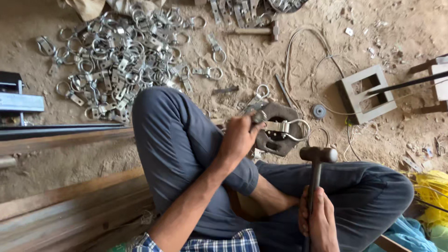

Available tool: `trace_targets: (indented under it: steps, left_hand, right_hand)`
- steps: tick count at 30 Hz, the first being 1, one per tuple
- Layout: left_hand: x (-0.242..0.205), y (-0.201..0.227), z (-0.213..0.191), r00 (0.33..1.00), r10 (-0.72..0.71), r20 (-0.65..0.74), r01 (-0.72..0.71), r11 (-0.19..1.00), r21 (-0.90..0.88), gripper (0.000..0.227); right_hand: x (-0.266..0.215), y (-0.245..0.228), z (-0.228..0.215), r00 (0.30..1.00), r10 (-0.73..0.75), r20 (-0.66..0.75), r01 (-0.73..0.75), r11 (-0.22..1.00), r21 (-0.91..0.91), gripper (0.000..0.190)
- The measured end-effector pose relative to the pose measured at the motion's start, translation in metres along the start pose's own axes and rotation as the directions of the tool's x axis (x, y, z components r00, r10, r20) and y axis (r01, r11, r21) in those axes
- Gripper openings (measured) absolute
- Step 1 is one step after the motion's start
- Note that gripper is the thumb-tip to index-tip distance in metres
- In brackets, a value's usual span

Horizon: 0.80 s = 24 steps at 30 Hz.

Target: The person sits on the floor and uses a hammer to shape metal parts on a small anvil. They repeatedly pick up metal pieces, position them on the anvil, and strike them with the hammer to form the desired shape.

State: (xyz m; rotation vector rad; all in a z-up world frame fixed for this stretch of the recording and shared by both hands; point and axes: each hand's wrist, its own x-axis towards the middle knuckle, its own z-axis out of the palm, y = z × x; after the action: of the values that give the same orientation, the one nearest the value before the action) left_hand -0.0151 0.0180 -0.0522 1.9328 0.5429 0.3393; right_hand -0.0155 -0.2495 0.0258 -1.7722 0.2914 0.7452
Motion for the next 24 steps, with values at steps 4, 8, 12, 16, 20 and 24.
trace_targets:
  steps: [4,8,12,16,20,24]
  left_hand:
    - [-0.002,0.008,-0.018,0.985,-0.009,-0.170,-0.010,0.994,-0.111,0.015]
    - [-0.001,0.009,-0.021,0.976,0.114,-0.188,-0.142,0.979,-0.144,0.017]
    - [-0.005,0.001,-0.013,0.989,0.088,-0.122,-0.078,0.993,0.087,0.022]
    - [-0.008,-0.001,-0.007,0.996,0.043,-0.074,-0.028,0.981,0.193,0.026]
    - [-0.003,0.005,-0.006,0.998,0.005,-0.070,0.011,0.974,0.226,0.027]
    - [-0.002,0.015,-0.014,0.998,0.030,-0.056,-0.019,0.983,0.184,0.026]
  right_hand:
    - [0.011,0.015,-0.014,0.991,0.129,0.046,-0.134,0.982,0.130,0.040]
    - [0.022,0.013,-0.022,0.985,0.128,0.112,-0.155,0.948,0.276,0.038]
    - [0.027,0.006,-0.018,0.981,0.163,0.109,-0.186,0.949,0.256,0.039]
    - [0.029,0.007,-0.020,0.976,0.169,0.140,-0.204,0.933,0.297,0.038]
    - [0.037,0.018,-0.026,0.970,0.165,0.176,-0.219,0.910,0.351,0.037]
    - [0.047,0.029,-0.030,0.962,0.129,0.242,-0.223,0.884,0.411,0.038]
